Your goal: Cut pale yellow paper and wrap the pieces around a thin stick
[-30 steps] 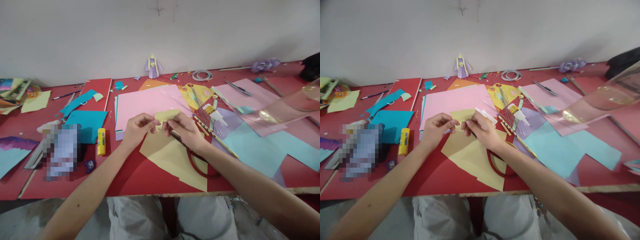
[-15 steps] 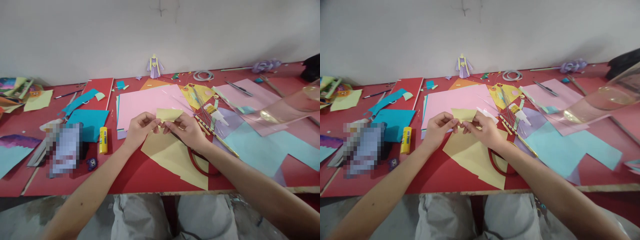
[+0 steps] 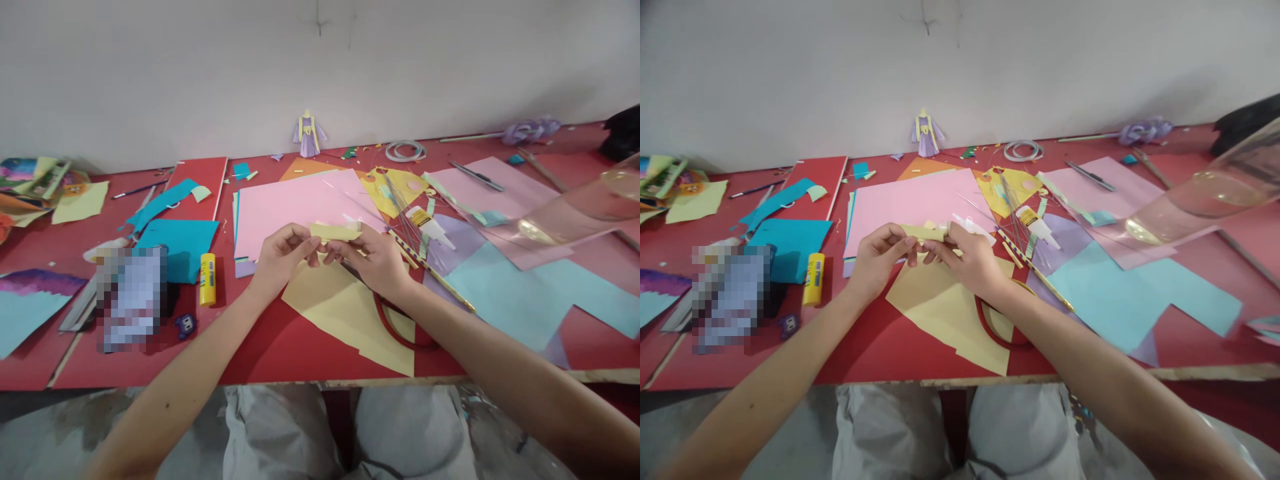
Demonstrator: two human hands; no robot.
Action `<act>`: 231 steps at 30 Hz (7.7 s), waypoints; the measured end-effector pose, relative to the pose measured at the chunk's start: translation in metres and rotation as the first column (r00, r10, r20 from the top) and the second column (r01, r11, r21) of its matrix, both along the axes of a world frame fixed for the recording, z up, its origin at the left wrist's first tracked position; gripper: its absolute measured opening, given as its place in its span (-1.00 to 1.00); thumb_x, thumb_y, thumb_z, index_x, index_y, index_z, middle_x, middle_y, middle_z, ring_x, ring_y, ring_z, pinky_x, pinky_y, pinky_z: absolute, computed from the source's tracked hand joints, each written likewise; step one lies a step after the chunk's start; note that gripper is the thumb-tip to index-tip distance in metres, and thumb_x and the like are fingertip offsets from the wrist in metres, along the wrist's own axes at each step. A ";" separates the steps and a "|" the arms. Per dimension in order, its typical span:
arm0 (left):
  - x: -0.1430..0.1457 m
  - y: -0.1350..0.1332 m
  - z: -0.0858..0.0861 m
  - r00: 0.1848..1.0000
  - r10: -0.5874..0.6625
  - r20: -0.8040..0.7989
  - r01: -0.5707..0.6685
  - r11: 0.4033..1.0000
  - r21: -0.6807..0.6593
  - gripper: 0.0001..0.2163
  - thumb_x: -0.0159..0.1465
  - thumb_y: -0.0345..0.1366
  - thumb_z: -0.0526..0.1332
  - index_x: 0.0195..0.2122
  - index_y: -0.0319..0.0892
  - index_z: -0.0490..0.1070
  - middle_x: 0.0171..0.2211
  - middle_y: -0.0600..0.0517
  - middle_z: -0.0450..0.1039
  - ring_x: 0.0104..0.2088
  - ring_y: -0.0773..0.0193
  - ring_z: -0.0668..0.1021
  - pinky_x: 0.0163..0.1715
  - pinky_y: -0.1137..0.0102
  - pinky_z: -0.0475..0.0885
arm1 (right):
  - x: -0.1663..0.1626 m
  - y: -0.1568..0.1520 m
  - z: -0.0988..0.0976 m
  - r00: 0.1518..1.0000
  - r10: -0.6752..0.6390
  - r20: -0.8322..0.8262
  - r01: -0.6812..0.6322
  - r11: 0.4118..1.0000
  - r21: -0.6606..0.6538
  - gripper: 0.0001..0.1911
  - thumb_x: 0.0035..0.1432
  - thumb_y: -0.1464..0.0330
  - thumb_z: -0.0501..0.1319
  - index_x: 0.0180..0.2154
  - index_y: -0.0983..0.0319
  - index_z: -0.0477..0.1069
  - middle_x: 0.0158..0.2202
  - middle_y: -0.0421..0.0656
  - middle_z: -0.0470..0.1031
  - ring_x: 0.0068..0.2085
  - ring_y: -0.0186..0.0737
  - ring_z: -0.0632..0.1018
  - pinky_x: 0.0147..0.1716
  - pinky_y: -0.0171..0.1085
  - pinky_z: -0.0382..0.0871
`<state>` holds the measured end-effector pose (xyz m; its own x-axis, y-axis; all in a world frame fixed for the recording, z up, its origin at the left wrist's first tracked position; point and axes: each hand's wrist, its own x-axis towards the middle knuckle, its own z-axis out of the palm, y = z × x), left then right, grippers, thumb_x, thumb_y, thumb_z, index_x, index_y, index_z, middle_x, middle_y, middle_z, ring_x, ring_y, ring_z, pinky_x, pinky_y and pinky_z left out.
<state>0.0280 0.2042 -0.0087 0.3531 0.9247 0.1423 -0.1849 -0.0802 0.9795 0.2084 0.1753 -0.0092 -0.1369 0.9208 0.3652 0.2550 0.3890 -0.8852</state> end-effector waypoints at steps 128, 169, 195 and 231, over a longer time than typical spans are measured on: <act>0.005 -0.028 0.011 0.984 -0.150 -0.099 0.133 0.977 -0.164 -0.67 0.16 -0.10 0.38 -0.50 -0.23 0.33 -0.51 0.00 0.57 -0.67 0.41 0.48 -0.62 0.47 0.39 | 0.025 -0.027 -0.005 0.790 -0.180 0.586 -0.078 0.918 0.388 -0.53 0.42 0.18 -0.03 -0.51 0.20 0.32 -0.64 -0.19 0.41 -0.58 -0.31 0.41 -0.52 -0.32 0.17; 0.000 -0.031 0.004 0.955 -0.020 -0.295 0.074 0.982 0.172 -0.79 0.28 -0.17 0.30 -0.40 -0.22 0.49 -0.56 0.08 0.50 -0.59 0.44 0.51 -0.53 0.56 0.44 | 0.020 -0.030 0.003 0.940 -0.003 0.340 -0.014 0.999 0.047 -0.56 0.33 0.18 0.13 -0.55 0.23 0.40 -0.66 -0.22 0.47 -0.63 -0.38 0.48 -0.56 -0.41 0.29; 0.000 -0.033 0.004 0.916 0.109 -0.385 0.047 0.926 0.375 -0.76 0.34 -0.20 0.23 -0.43 -0.19 0.47 -0.61 0.10 0.50 -0.62 0.46 0.49 -0.56 0.58 0.38 | 0.017 -0.032 0.008 0.962 0.066 0.265 -0.039 0.994 -0.106 -0.51 0.32 0.08 0.10 -0.55 0.24 0.40 -0.62 -0.19 0.47 -0.60 -0.37 0.50 -0.55 -0.40 0.33; -0.001 -0.031 0.005 0.884 0.174 -0.434 0.092 0.845 0.527 -0.79 0.35 -0.19 0.22 -0.36 -0.17 0.52 -0.56 0.07 0.54 -0.56 0.40 0.55 -0.48 0.54 0.45 | 0.015 -0.032 0.013 0.981 0.121 -0.152 -0.168 0.921 -0.350 -0.53 0.18 0.02 0.25 -0.52 0.27 0.40 -0.62 -0.23 0.43 -0.64 -0.42 0.44 -0.63 -0.42 0.35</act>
<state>0.0274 0.1733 -0.0035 0.4626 0.7708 0.4380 0.2779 -0.5952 0.7539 0.2239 0.1435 0.0037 -0.2532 0.9668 0.0357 0.0984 0.0624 -0.9932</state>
